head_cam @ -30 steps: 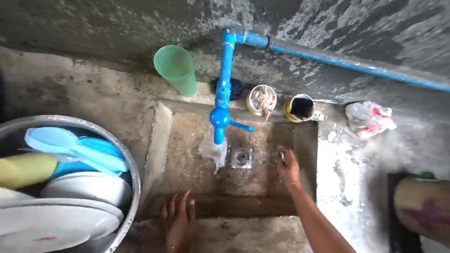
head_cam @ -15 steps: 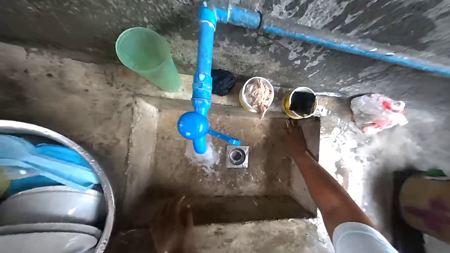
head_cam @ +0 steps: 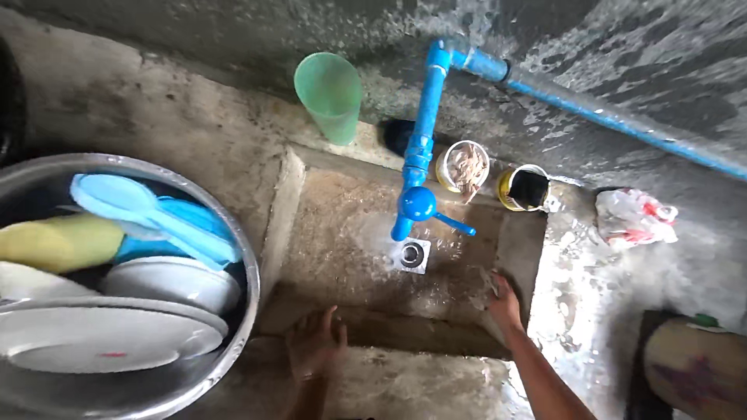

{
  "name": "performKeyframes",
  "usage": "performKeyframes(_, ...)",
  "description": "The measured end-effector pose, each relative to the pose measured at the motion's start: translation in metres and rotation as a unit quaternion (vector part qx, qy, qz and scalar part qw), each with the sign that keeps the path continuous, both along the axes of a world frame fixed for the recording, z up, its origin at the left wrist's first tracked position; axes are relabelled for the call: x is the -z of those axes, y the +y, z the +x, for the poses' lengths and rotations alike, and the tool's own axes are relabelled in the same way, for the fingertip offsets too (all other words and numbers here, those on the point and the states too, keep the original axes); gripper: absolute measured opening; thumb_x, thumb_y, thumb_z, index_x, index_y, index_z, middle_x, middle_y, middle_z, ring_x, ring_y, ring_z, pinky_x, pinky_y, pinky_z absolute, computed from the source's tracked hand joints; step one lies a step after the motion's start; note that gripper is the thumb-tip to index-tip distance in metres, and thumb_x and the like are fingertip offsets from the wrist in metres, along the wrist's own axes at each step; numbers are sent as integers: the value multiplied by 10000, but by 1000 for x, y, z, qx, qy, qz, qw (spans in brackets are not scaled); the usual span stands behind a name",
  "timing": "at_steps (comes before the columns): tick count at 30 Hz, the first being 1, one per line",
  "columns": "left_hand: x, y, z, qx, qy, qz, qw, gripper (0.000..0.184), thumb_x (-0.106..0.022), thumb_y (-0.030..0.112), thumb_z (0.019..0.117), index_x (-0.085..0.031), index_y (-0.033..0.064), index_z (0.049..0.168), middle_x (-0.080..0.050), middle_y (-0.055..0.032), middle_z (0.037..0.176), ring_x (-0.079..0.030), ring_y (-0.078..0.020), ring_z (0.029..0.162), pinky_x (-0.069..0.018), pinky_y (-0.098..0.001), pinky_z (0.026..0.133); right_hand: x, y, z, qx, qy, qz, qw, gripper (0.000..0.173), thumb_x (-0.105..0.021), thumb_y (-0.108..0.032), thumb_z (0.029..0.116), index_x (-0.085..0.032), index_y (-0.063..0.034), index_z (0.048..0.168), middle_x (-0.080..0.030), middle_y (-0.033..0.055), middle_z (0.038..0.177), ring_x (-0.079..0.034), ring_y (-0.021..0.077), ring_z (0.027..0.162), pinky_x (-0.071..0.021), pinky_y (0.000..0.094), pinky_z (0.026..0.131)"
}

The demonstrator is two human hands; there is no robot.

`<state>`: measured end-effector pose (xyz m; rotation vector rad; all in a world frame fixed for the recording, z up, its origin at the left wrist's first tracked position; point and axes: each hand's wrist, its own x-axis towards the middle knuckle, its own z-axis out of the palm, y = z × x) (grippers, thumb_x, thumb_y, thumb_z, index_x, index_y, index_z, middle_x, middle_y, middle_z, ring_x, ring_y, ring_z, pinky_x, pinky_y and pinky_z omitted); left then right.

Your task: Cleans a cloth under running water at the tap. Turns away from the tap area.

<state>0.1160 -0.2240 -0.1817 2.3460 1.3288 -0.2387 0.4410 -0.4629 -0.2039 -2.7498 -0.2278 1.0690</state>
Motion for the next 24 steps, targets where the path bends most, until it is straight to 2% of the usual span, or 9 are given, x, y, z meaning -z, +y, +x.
performKeyframes(2, -1, 0, 0, 4, 7, -9, 1000, 405, -529, 317, 917, -740, 95, 1181, -719, -188, 1161, -641, -447, 1143, -438, -653, 973, 2, -3, -19, -27, 49, -145, 988, 652, -596, -187, 1019, -311, -66, 1593, -571, 281, 1405, -603, 443, 1252, -491, 587, 1046)
performKeyframes(5, -1, 1, 0, 13, 15, -12, 1000, 400, -516, 310, 921, -744, 94, 1168, -728, -167, 1151, -654, -424, 1130, -447, -638, 977, 29, 6, -47, 4, 85, -233, 969, 835, -626, -150, 987, -107, -21, 1628, -305, 298, 1605, -462, 436, 1409, -471, 531, 1106)
performKeyframes(8, -2, 4, 2, 13, 13, -4, 1000, 389, -515, 305, 919, -751, 93, 1145, -734, -157, 1129, -660, -413, 1110, -445, -632, 968, 40, 43, -48, 91, 60, -199, 974, 622, -620, -123, 994, -352, 69, 1521, -498, 307, 1470, -557, 414, 1323, -480, 516, 1083)
performKeyframes(9, -1, 2, 1, 15, 12, 0, 1000, 390, -512, 308, 919, -753, 93, 1139, -736, -155, 1119, -663, -413, 1102, -451, -628, 963, 40, 54, -46, 102, 51, -165, 980, 659, -656, -96, 962, -349, 61, 1523, -513, 318, 1445, -571, 428, 1299, -492, 527, 1070)
performKeyframes(12, 1, 0, -1, 21, 9, 17, 1000, 406, -494, 323, 901, -762, 96, 1104, -743, -153, 1080, -678, -405, 1059, -458, -629, 931, 36, 76, -37, 60, 47, -20, 997, 755, -732, -42, 876, -376, -6, 1541, -405, 326, 1521, -493, 458, 1356, -464, 538, 1098)
performKeyframes(16, -2, 2, 3, 22, 21, 11, 999, 395, -508, 313, 897, -767, 93, 1098, -744, -160, 1071, -673, -418, 1069, -448, -629, 955, 3, 78, -10, 26, -61, 51, 996, 583, -705, -52, 898, -537, -33, 1456, -466, 318, 1470, -474, 469, 1360, -443, 547, 1112)
performKeyframes(19, 0, 1, -1, 35, 23, 12, 999, 385, -504, 295, 918, -760, 88, 1117, -743, -166, 1085, -675, -425, 1077, -458, -642, 949, -4, 76, 38, -52, -104, -42, 992, 628, -659, -83, 931, -457, -43, 1524, -286, 307, 1614, -348, 524, 1441, -396, 602, 1128)
performKeyframes(21, -1, 0, 0, 33, 32, 5, 999, 382, -502, 292, 923, -757, 92, 1128, -738, -166, 1113, -671, -417, 1102, -446, -646, 976, 18, 72, 67, -130, -80, -127, 980, 593, -552, -91, 1001, -387, -68, 1570, -210, 232, 1672, -337, 471, 1473, -434, 571, 1113)
performKeyframes(24, 1, 0, 1, 29, 29, 27, 999, 407, -480, 322, 902, -767, 108, 1096, -744, -150, 1092, -679, -400, 1081, -459, -635, 937, 50, 57, 67, -218, -51, -156, 962, 643, -442, -13, 1038, -168, 20, 1619, -62, 291, 1685, -122, 478, 1552, -207, 585, 1242)
